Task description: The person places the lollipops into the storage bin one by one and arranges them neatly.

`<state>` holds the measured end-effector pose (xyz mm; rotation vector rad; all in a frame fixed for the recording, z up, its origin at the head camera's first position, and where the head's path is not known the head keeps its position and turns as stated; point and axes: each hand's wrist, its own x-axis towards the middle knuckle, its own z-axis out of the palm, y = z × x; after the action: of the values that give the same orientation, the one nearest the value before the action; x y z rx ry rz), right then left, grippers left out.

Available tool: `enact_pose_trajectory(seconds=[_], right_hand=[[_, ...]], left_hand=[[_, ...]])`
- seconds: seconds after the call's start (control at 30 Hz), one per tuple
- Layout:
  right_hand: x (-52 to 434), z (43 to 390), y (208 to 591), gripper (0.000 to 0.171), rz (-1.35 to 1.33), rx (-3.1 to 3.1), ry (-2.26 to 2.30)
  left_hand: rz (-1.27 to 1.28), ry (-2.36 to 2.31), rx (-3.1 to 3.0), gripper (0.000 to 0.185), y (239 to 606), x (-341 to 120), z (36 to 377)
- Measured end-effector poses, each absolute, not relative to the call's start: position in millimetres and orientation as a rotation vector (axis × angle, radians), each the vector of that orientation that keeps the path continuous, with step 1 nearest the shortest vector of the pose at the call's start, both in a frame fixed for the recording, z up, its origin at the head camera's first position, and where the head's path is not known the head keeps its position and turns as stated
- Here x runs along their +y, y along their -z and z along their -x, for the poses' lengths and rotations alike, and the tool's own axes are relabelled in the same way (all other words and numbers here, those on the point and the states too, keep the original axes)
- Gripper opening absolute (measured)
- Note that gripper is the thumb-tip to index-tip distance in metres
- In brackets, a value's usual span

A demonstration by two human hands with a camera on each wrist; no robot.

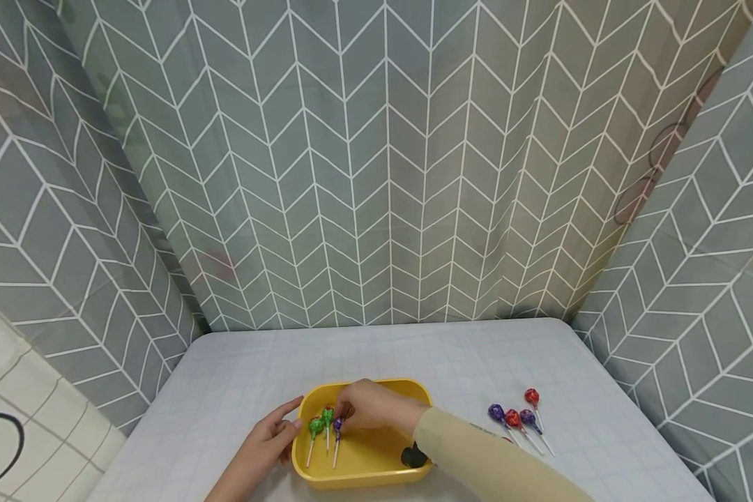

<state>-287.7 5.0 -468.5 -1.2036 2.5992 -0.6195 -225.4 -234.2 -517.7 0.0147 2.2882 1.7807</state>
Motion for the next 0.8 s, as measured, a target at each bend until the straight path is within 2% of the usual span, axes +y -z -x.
enact_pose_trajectory(seconds=[0.8], right_hand=[[4.1,287.4,468.5,0.014,1.169,2.606,0.613]], left_hand=[[-0.020,-1.775,2.294,0.071,518.3,-235.2,226.2]])
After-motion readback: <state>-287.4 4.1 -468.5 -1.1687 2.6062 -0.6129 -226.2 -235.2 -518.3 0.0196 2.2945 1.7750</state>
